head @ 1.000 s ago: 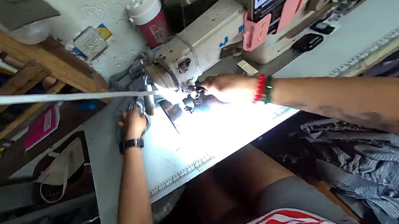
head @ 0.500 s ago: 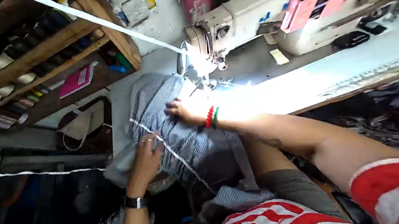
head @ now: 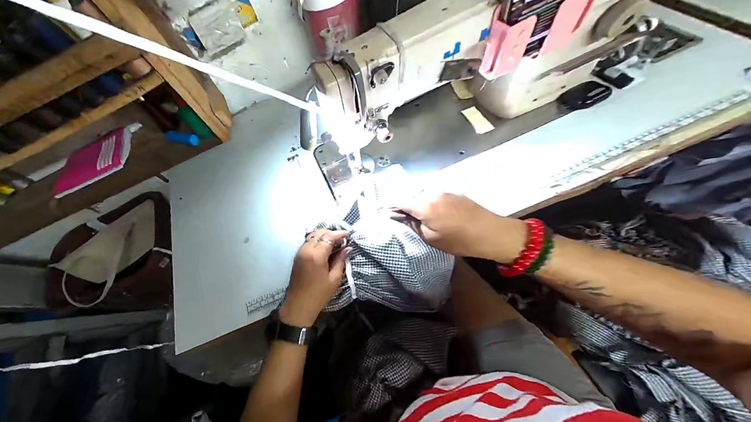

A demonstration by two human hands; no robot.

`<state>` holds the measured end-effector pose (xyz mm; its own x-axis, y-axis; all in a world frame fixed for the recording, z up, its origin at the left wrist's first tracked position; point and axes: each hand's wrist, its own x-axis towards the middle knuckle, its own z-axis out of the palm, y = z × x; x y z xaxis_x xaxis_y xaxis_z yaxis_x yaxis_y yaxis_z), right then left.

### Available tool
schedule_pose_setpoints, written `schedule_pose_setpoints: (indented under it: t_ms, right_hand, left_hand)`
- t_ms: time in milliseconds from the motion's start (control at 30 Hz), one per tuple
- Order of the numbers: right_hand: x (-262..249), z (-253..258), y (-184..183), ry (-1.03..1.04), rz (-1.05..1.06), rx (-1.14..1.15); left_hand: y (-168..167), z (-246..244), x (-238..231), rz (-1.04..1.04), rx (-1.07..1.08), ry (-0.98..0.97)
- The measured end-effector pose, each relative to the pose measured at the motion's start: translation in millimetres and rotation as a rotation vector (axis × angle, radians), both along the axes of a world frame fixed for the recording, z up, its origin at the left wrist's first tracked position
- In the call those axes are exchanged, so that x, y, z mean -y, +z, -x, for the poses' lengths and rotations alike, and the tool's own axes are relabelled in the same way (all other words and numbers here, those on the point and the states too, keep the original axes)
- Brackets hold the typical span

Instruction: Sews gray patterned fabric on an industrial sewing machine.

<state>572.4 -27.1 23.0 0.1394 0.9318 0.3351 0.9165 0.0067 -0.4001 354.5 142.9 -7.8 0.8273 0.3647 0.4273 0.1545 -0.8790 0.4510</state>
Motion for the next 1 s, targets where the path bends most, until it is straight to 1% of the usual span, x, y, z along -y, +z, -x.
schedule_pose_setpoints:
  t_ms: [67, 100, 167, 233, 267, 333, 400, 433, 500, 567, 633, 700, 767, 867, 1000]
  right_hand:
    - [1, -13, -36, -0.055, -0.037, 0.122]
    - [6, -24, -44, -0.117, -0.016, 0.132]
    - [19, -54, -40, -0.249, 0.062, 0.084]
    - [26, -83, -35, -0.310, 0.116, 0.065]
    - [29, -92, -35, -0.304, 0.134, 0.081]
    - [28, -107, -37, -0.279, 0.151, 0.154]
    - [25, -114, -30, -0.284, 0.163, 0.202]
    - [24, -111, -22, -0.298, 0.161, 0.212]
    - [17, -87, 2, -0.297, 0.140, 0.200]
    - [4, -51, 19, -0.148, 0.025, 0.147]
    - [-20, -20, 17, 0.039, -0.039, 0.062]
    - [-44, 1, 13, 0.162, 0.054, -0.052]
    - [-69, 6, 13, 0.222, 0.248, -0.183]
    - [-106, -1, 7, 0.116, 0.284, -0.158]
    - [-133, -3, -9, -0.030, 0.227, -0.165]
  left_hand:
    - [-5, -4, -1, -0.063, -0.077, 0.071]
    - [-6, -3, -1, -0.073, -0.119, 0.097]
    - [-4, -2, 1, -0.076, -0.141, 0.079]
    - [3, -6, 11, -0.079, -0.116, 0.018]
    - [5, -9, 15, -0.098, -0.104, 0.004]
    - [4, -16, 15, -0.175, -0.107, 0.037]
    - [-1, -19, 10, -0.203, -0.144, 0.072]
    - [-2, -19, 9, -0.217, -0.157, 0.082]
    - [-2, -18, 9, -0.237, -0.177, 0.084]
    - [-3, -15, 8, -0.229, -0.184, 0.071]
    - [-3, -13, 6, -0.230, -0.188, 0.058]
    - [-2, -10, 5, -0.226, -0.208, 0.042]
    - [0, -7, 4, -0.231, -0.223, 0.033]
    - [0, -5, 1, -0.234, -0.202, 0.011]
    - [2, -7, -11, -0.210, -0.219, 0.010]
